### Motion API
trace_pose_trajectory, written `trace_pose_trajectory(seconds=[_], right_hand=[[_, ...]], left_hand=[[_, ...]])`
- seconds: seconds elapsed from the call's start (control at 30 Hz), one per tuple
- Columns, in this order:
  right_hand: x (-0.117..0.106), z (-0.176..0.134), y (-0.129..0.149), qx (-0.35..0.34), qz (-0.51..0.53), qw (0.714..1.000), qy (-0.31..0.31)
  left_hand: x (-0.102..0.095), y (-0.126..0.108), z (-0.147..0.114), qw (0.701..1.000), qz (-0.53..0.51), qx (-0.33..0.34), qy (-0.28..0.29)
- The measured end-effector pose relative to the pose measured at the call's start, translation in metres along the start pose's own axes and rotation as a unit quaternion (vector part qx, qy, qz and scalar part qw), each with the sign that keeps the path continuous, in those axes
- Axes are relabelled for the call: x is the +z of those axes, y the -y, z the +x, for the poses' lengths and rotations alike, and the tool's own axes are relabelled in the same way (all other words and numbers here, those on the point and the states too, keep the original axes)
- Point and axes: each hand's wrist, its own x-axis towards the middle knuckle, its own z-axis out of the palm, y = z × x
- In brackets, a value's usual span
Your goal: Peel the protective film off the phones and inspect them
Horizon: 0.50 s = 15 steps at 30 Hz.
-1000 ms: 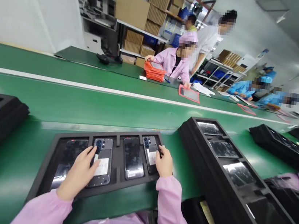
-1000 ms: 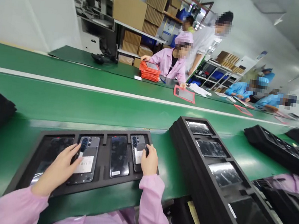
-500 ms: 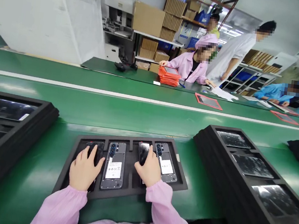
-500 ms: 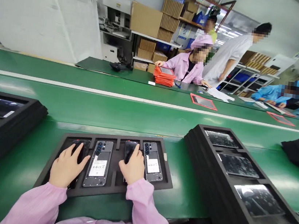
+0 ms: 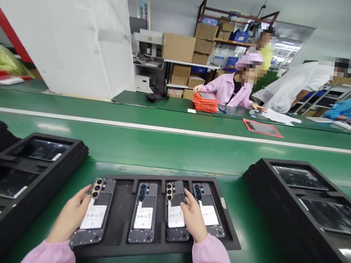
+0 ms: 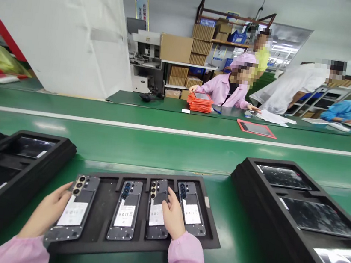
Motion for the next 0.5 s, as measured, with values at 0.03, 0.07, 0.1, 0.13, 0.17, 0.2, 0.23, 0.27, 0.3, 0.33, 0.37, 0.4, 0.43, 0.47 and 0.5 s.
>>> trace_pose_trajectory(seconds=[0.03, 0.07, 0.1, 0.13, 0.17, 0.2, 0.23, 0.27, 0.3, 0.33, 0.37, 0.4, 0.43, 0.47, 0.5], right_hand=[[0.004, 0.0, -0.003, 0.001, -0.012, 1.0, 0.004], [0.008, -0.001, -0.004, -0.005, -0.03, 1.0, 0.003], [0.009, -0.002, -0.005, -0.017, -0.055, 0.998, 0.0], [0.009, -0.003, -0.005, -0.036, -0.084, 0.996, -0.006], [0.008, -0.004, -0.005, -0.061, -0.109, 0.992, -0.013], [0.004, -0.006, -0.004, -0.086, -0.128, 0.988, -0.017], [-0.001, -0.006, -0.003, -0.102, -0.142, 0.984, -0.02], [-0.009, -0.006, -0.002, -0.109, -0.151, 0.982, -0.025], [-0.019, -0.005, -0.001, -0.112, -0.159, 0.98, -0.035], [-0.032, -0.002, -0.002, -0.114, -0.169, 0.977, -0.055], [-0.047, 0.001, -0.005, -0.116, -0.185, 0.972, -0.082], [-0.064, 0.005, -0.009, -0.116, -0.204, 0.965, -0.119], [-0.082, 0.009, -0.016, -0.109, -0.231, 0.954, -0.156], [-0.1, 0.014, -0.025, -0.089, -0.265, 0.941, -0.193], [-0.117, 0.019, -0.036, -0.06, -0.3, 0.925, -0.224]], left_hand=[[0.002, 0.006, 0.004, 0.997, -0.072, 0.003, 0.012], [0.008, 0.011, 0.006, 0.995, -0.102, 0.011, 0.013], [0.016, 0.013, 0.008, 0.992, -0.122, 0.02, 0.015], [0.026, 0.014, 0.008, 0.99, -0.136, 0.028, 0.017], [0.036, 0.014, 0.007, 0.989, -0.143, 0.036, 0.015], [0.045, 0.012, 0.006, 0.987, -0.153, 0.046, 0.013], [0.053, 0.01, 0.004, 0.985, -0.161, 0.059, 0.006], [0.059, 0.007, 0.002, 0.984, -0.16, 0.077, -0.005], [0.063, 0.006, 0.0, 0.983, -0.15, 0.099, -0.021], [0.064, 0.005, -0.002, 0.983, -0.133, 0.12, -0.04], [0.063, 0.006, -0.003, 0.983, -0.109, 0.139, -0.059], [0.06, 0.009, -0.004, 0.982, -0.085, 0.15, -0.077], [0.056, 0.014, -0.003, 0.982, -0.064, 0.153, -0.091], [0.052, 0.021, -0.002, 0.983, -0.054, 0.145, -0.1], [0.049, 0.029, 0.001, 0.984, -0.049, 0.132, -0.105]])
